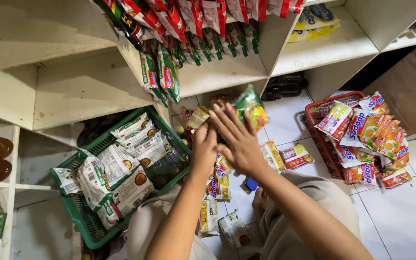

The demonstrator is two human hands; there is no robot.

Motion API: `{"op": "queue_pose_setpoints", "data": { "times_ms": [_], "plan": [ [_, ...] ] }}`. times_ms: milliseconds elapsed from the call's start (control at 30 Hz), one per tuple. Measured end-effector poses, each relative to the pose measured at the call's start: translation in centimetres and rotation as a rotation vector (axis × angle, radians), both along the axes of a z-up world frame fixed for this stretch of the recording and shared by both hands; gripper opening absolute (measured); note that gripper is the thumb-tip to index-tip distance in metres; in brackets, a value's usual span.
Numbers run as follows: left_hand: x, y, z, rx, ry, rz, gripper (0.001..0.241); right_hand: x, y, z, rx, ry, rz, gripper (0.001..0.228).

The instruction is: The person organizes instant noodle packets by picking them up from a crate and the floor, turning them over by hand, and arranging them on shelf racks and inside the plastic crate.

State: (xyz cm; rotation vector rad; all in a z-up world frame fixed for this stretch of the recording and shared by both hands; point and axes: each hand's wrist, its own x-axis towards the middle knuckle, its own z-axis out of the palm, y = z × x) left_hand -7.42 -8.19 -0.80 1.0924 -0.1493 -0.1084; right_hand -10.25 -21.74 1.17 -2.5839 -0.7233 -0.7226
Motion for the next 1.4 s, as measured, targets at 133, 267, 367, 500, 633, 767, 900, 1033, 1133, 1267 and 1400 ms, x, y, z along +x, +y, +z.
{"op": "queue_pose_setpoints", "data": {
  "times_ms": [133, 267, 367, 500, 633, 767, 900, 1033, 1133, 1267, 1400],
  "plan": [
    [1.3, 1.5, -0.1, -0.066, 0.137, 0.063, 0.054, 2.3, -1.4, 0.1, 0.119, 0.305, -0.168, 0.063],
    [1.5, 3.2, 1.0, 0.051, 0.126, 0.111, 0.052, 3.6, -3.4, -0.2, 0.302, 0.369, -0.289, 0.062],
    [1.7, 3.2, 0.6, -0.007, 0.214, 0.121, 0.049, 2.2, -3.2, -1.0, 0.316, 0.067, -0.300, 0.059],
    [1.5, 2.6, -0.8, 0.201, 0.212, 0.187, 0.052, 0.7, -0.8, -1.5, -0.166, 0.183, -0.060, 0.063],
    [1.6, 3.2, 0.1, 0.129, 0.111, 0.189, 0.054, 1.8, -1.4, -0.4, 0.139, 0.277, 0.038, 0.064],
    [1.4, 3.9, 1.9, 0.171, 0.200, 0.194, 0.054, 4.3, -3.8, -0.4, 0.402, 0.420, -0.029, 0.064],
    [1.9, 4.5, 2.5, 0.187, 0.214, 0.210, 0.055, 5.3, -5.6, -0.7, 0.949, 0.703, -0.113, 0.073],
    [2.3, 4.5, 2.0, 0.082, 0.225, 0.191, 0.054, 4.8, -6.2, -1.1, 1.436, 1.023, 0.093, 0.065],
    [2.5, 4.2, 2.0, 0.072, 0.243, 0.177, 0.053, 4.1, -5.8, -2.1, 1.403, 0.982, 0.085, 0.039],
    [2.2, 4.2, 2.5, 0.011, 0.150, 0.113, 0.052, 3.9, -5.8, -2.6, 1.471, 0.933, -0.042, 0.027],
    [2.3, 4.1, 2.5, 0.031, 0.219, 0.285, 0.037, 4.1, -6.0, -3.1, 1.579, 0.978, -0.008, 0.020]
  ]
}}
